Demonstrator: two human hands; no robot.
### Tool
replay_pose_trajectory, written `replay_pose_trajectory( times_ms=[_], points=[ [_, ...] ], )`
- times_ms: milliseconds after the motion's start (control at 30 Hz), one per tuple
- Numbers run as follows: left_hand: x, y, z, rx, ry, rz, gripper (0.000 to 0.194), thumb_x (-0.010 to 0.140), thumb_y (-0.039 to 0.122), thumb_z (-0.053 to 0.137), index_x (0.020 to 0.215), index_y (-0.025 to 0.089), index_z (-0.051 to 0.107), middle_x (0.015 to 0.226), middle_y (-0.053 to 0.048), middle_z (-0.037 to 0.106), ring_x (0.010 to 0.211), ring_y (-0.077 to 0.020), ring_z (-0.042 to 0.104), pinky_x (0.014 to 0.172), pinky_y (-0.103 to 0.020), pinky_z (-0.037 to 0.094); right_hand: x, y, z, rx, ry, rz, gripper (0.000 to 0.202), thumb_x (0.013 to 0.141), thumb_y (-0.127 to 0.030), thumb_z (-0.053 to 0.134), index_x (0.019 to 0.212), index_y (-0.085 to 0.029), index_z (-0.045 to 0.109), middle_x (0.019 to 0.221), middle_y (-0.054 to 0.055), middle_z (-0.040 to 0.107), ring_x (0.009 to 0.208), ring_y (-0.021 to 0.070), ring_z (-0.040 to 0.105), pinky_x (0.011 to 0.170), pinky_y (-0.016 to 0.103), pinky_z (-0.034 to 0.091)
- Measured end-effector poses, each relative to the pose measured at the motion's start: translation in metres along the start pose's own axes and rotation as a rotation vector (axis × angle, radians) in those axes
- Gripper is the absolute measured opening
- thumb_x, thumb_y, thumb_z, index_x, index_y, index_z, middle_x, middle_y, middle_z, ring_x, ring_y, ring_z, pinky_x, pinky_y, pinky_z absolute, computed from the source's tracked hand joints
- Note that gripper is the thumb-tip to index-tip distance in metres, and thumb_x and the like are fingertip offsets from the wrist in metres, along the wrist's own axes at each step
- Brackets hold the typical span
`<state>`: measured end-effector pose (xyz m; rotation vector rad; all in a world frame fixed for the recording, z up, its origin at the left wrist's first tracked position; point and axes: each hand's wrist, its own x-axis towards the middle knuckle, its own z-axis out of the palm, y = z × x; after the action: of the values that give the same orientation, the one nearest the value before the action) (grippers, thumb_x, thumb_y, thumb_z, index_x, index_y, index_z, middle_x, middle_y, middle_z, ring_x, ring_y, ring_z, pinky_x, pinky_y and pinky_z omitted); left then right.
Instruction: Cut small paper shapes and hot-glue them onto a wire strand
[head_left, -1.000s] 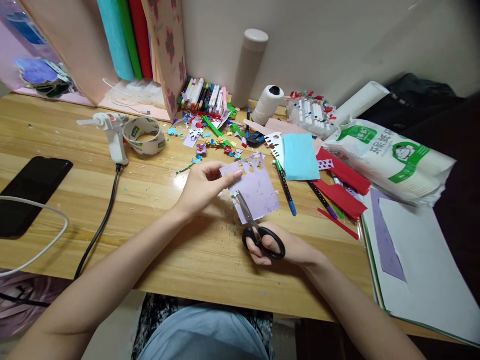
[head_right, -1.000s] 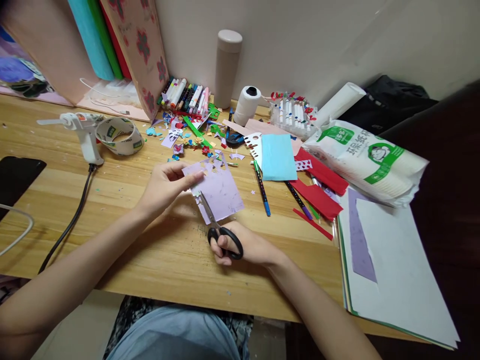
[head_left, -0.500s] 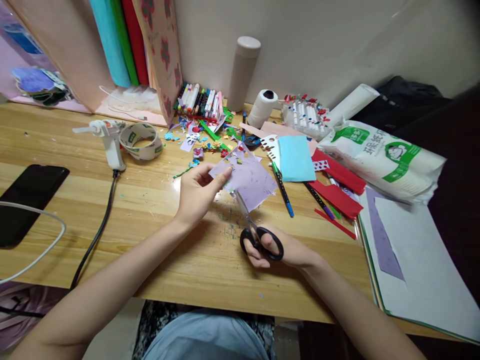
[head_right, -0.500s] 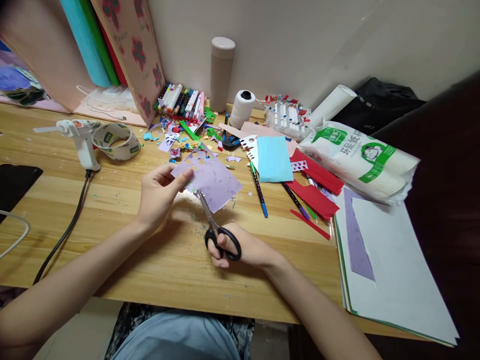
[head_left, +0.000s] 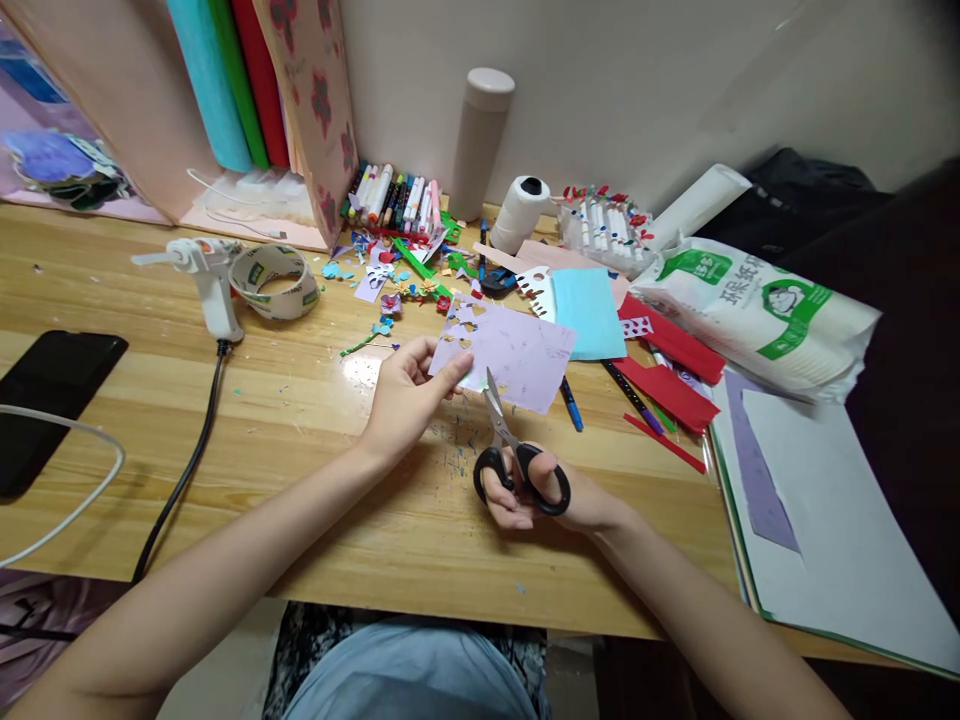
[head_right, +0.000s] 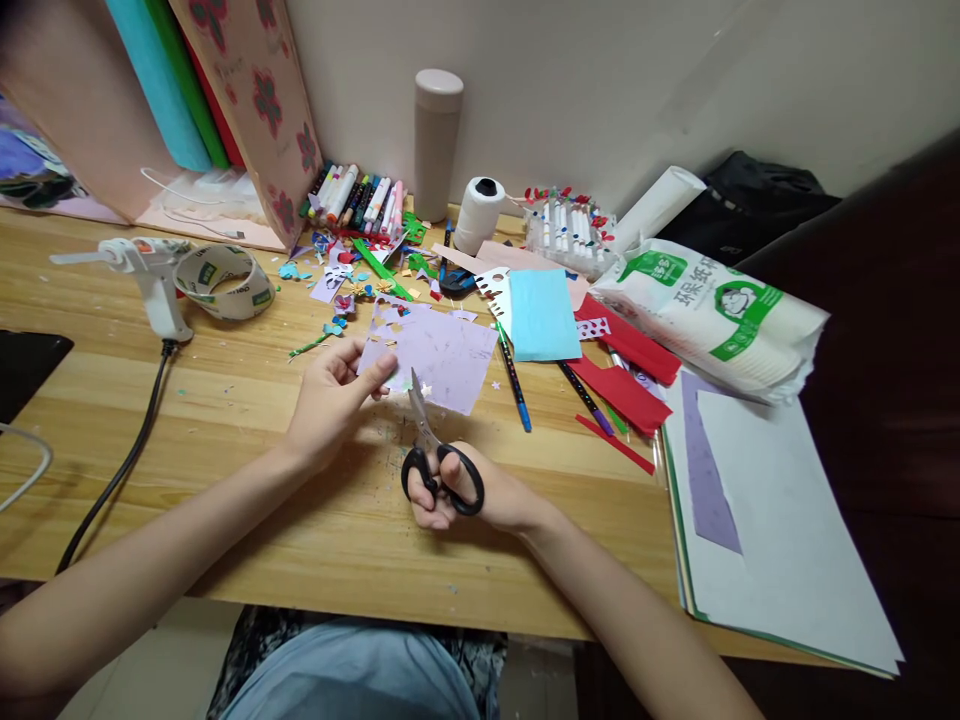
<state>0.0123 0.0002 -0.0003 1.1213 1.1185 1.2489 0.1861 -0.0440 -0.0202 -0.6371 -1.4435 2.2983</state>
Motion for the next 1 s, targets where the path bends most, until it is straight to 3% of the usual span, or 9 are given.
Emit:
replay_pose_trajectory(
  times_ms=[167, 333, 567, 1000],
  points=[
    [0.0007, -0.0003, -0.0013, -0.048, -0.039, -0.086, 0.027, 0.07, 0.041, 0.069, 0.072, 0.016, 0.059, 0.069, 0.002, 0.057, 0.057, -0.0074, 0.049, 0.052, -0.017, 0.042, 0.0, 0.0032, -0.001, 0.039, -0.032, 0.01, 0.07, 0.063, -0.084, 0.034, 0.066, -0.015, 0.043, 0.05, -0.002, 0.047, 0.04, 0.0045, 0.027, 0.039, 0.019, 0.018],
    [0.0003, 0.0001, -0.0012, -0.077, -0.052, -0.085, 0.027, 0.069, 0.042, 0.069, 0.07, 0.017, 0.058, 0.068, 0.003, 0.056, 0.058, -0.0075, 0.048, 0.052, -0.017, 0.042, 0.001, 0.0019, 0.0012, 0.082, -0.08, 0.031, 0.072, 0.06, -0.086, 0.032, 0.07, -0.015, 0.042, 0.055, -0.003, 0.047, 0.039, 0.0035, 0.026, 0.038, 0.018, 0.018],
    [0.0004, 0.0003, 0.0006, -0.071, -0.092, -0.11, 0.031, 0.066, 0.045, 0.071, 0.075, 0.017, 0.059, 0.073, 0.001, 0.058, 0.063, -0.0092, 0.051, 0.052, -0.018, 0.042, 0.0005, 0.0033, 0.0016, 0.087, -0.013, 0.027, 0.07, 0.061, -0.085, 0.033, 0.066, -0.016, 0.04, 0.051, -0.003, 0.045, 0.038, 0.0038, 0.028, 0.037, 0.018, 0.017],
    [-0.0057, -0.0063, 0.0047, 0.044, 0.0, 0.057, 0.02, 0.076, 0.034, 0.065, 0.073, 0.017, 0.055, 0.066, 0.003, 0.054, 0.058, -0.0078, 0.049, 0.052, -0.018, 0.04, 0.0029, 0.0062, 0.0017, 0.009, 0.024, 0.027, 0.067, 0.068, -0.082, 0.036, 0.07, -0.015, 0.043, 0.055, -0.002, 0.047, 0.041, 0.0046, 0.028, 0.04, 0.018, 0.02]
  ],
)
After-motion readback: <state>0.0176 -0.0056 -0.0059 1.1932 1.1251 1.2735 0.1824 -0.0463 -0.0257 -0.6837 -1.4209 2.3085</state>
